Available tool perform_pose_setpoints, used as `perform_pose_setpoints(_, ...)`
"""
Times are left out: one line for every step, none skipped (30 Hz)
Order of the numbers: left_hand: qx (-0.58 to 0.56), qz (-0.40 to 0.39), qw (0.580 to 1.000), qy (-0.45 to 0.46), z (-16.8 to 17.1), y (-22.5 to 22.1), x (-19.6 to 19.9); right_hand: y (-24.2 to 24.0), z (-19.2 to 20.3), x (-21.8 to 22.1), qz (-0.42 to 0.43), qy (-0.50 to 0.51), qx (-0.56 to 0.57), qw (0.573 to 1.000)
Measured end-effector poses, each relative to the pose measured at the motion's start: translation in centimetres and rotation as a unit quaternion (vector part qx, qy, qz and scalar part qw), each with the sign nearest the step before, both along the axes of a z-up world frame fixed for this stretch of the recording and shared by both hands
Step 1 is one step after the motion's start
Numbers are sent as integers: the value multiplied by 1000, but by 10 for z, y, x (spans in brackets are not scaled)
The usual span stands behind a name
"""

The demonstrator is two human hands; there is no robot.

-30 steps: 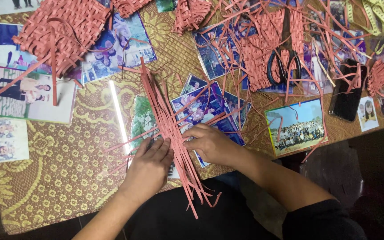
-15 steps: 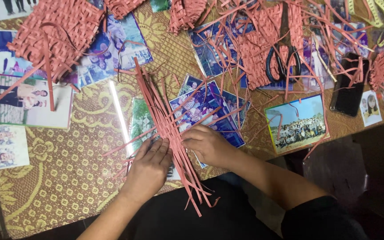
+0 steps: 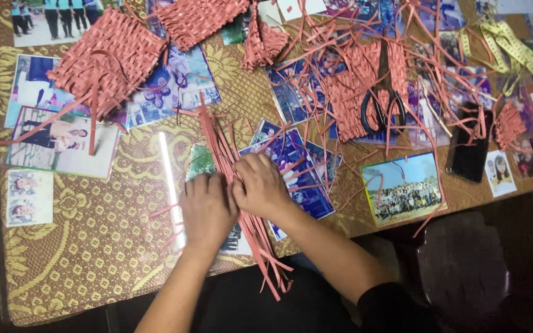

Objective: Weaving pink plastic strips together on a table to create a mat or bag component

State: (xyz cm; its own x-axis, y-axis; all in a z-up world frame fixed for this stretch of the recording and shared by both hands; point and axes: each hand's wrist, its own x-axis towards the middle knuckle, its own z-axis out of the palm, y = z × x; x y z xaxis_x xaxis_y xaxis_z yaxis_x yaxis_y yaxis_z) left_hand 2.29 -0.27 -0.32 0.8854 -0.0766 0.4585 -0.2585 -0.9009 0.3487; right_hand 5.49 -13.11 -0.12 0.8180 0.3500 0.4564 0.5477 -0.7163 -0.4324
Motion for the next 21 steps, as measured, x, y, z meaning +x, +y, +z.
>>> perform_pose_setpoints(11, 12, 1000, -11, -2, -3, 0, 2, 1, -1, -16, -12, -4, 1000)
perform_pose_setpoints(10, 14, 1000, -11, -2, -3, -2, 2, 2, -1, -14, -12, -5, 1000)
perform_pose_setpoints(17, 21, 999, -20, -2, -4, -2, 2, 3, 0, -19, -11, -1, 1000)
perform_pose_setpoints(25, 26, 999, -29, -2, -5, -3, 2, 5, 0, -25, -10, 2, 1000)
perform_pose_setpoints(23, 26, 999, -29, -2, -4, -3, 2, 6, 0, -25, -10, 1, 1000)
perform_pose_setpoints(19, 27, 999, -29, -2, -4, -3, 3, 7, 0, -29, -4, 4, 1000)
perform_pose_setpoints(14, 28, 999, -29, -2, -3, -3, 3, 8, 0, -32, 2, 8, 999)
perform_pose_setpoints(12, 31, 999, -30, -3, -2, -3, 3, 8, 0, -30, 1, 5, 1000)
perform_pose_setpoints(12, 40, 999, -18, -4, -1, -3, 3, 8, 0, -36, 3, 5, 999)
perform_pose_setpoints(11, 48, 999, -3, -6, -1, -4, 3, 8, -1, -43, 8, 5, 999)
perform_pose_setpoints(9, 50, 999, -2, -4, -1, -3, 3, 7, 0, -41, 9, 3, 999)
perform_pose_setpoints(10, 49, 999, 6, -3, -1, -2, 3, 7, 0, -47, 11, 1, 999)
perform_pose_setpoints(10, 48, 999, 14, -1, -1, -1, 2, 6, 1, -52, 13, -1, 999)
perform_pose_setpoints(8, 50, 999, 15, -2, -2, 0, 2, 7, 1, -50, 14, -3, 999)
perform_pose_setpoints(13, 50, 999, 15, -3, -3, 1, 2, 8, 2, -57, 12, -8, 998)
perform_pose_setpoints(18, 50, 998, 16, -3, -3, 0, 3, 8, 2, -63, 10, -11, 998)
perform_pose_setpoints(18, 52, 998, 17, -3, -3, 0, 3, 9, 2, -61, 11, -12, 998)
perform_pose_setpoints(21, 47, 998, 18, -3, -3, 1, 3, 10, 2, -69, 13, -17, 997)
perform_pose_setpoints(24, 43, 999, 20, -2, -3, 1, 3, 11, 2, -77, 16, -21, 997)
perform_pose_setpoints(24, 42, 999, 20, -2, -3, 2, 4, 12, 1, -78, 16, -21, 997)
perform_pose_setpoints(29, 40, 999, 18, -2, -3, 2, 4, 12, 1, -80, 17, -26, 996)
